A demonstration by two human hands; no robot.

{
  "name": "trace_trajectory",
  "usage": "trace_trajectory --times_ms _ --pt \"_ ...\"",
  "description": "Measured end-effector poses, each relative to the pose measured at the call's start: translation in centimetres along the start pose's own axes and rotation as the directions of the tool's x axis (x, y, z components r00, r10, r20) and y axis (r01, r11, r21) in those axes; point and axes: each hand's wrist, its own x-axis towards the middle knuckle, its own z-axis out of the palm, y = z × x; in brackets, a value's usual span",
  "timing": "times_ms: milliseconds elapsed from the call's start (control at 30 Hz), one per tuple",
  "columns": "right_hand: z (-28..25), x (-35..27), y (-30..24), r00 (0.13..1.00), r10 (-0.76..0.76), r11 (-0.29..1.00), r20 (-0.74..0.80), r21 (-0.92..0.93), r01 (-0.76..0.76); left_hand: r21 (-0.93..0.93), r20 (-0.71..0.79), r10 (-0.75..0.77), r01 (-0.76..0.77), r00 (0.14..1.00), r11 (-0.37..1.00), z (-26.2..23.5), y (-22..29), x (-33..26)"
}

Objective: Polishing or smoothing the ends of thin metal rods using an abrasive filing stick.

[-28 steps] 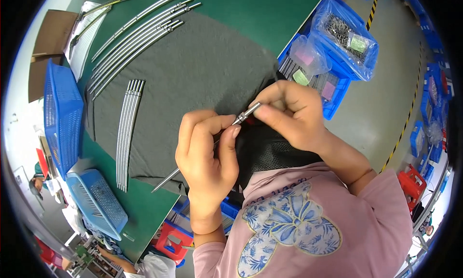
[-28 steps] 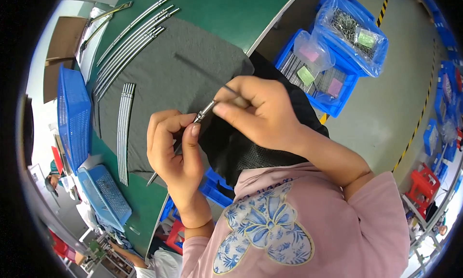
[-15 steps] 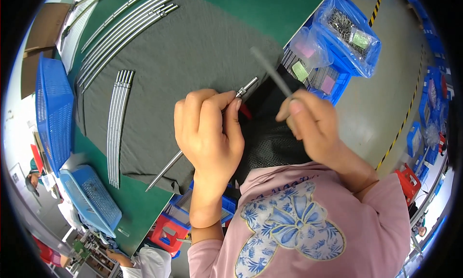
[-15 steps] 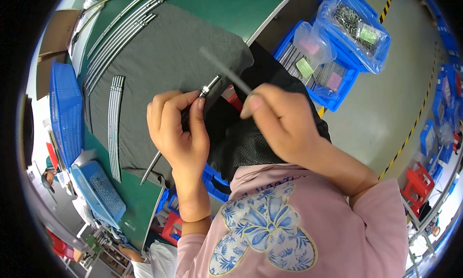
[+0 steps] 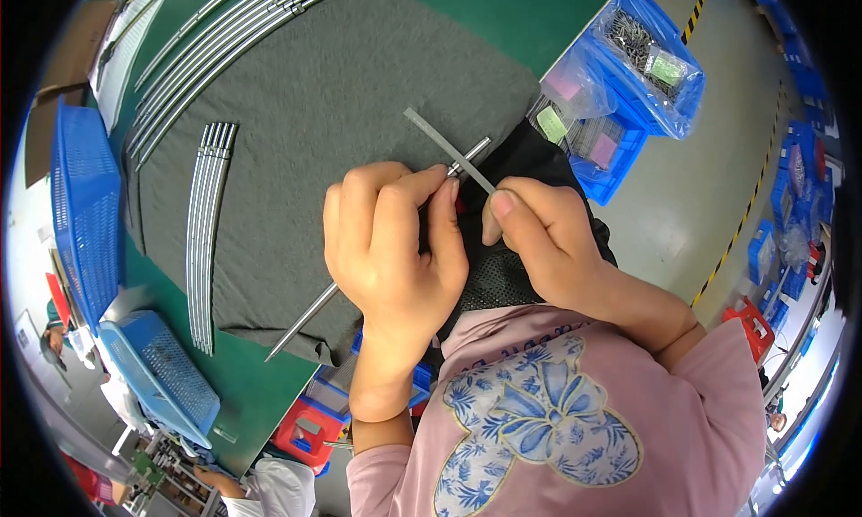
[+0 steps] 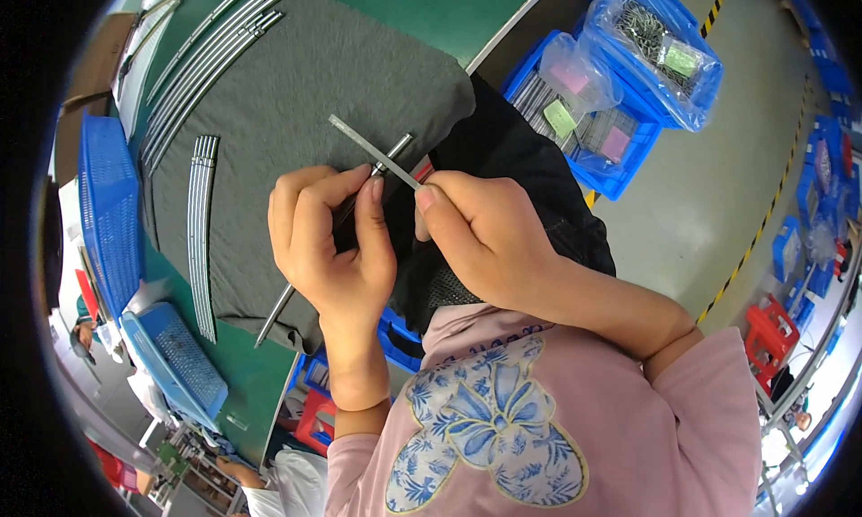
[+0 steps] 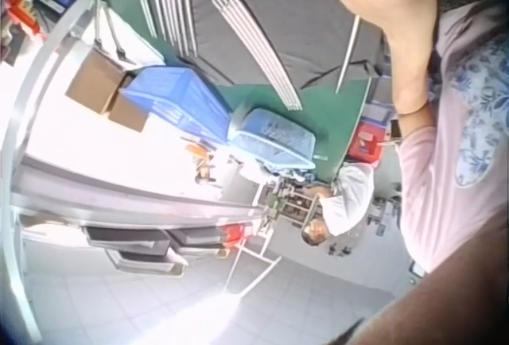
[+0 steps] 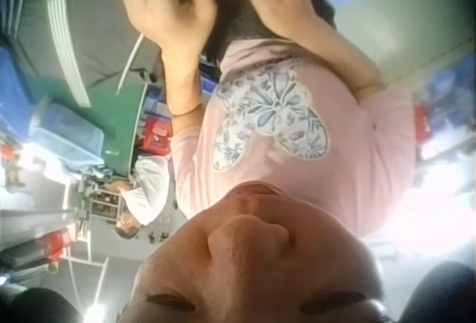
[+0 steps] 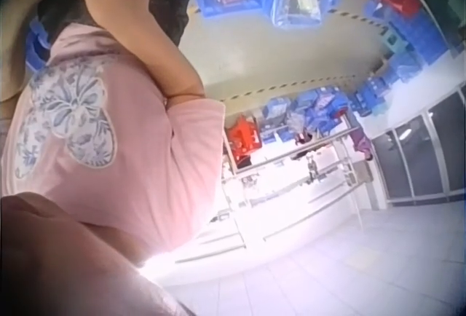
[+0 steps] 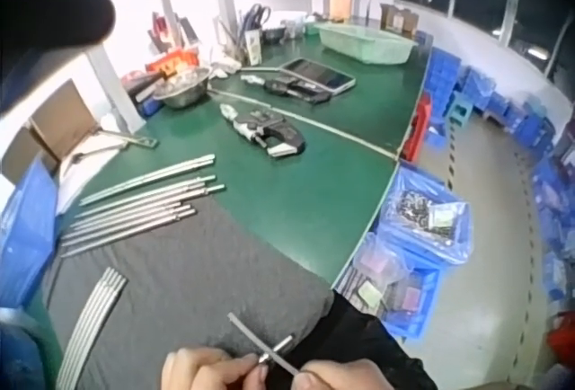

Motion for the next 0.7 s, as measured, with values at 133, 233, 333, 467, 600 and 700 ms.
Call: trace_trajectory --times_ms 133,233,333,467,600,700 --pt "0.0 0.0 -0.1 1.000 0.000 0.996 0.009 -0.084 0.000 -0.009 -0.006 0.001 -0.001 1.000 1.000 0.0 -0.1 0.0" --pt "-0.7 -0.9 -0.5 0.996 0.082 0.982 0.040 -0.172 -0.074 -0.009 -0.002 -0.012 0.012 1.000 1.000 0.0 0.0 0.0" --pt "-0.9 -0.3 -1.2 0.980 0.188 0.964 0.072 -0.205 -0.170 0.007 0.007 -0.013 0.013 1.000 1.000 0.0 0.0 -0.1" --pt "0.1 1.5 -1.8 0.994 0.093 0.993 0.052 -0.076 -0.088 -0.035 -0.003 0.010 -0.010 1.000 0.999 0.1 -0.2 0.0" --pt "-0.3 -0.1 -1.5 0.974 0.216 0.976 0.073 -0.037 -0.214 -0.022 -0.004 -0.007 0.007 1.000 1.000 0.2 0.1 0.0" --pt "0.0 1.8 -2.2 0.984 0.136 0.989 0.112 0.041 -0.141 -0.039 -0.006 0.011 -0.011 1.000 0.999 0.1 -0.1 0.1"
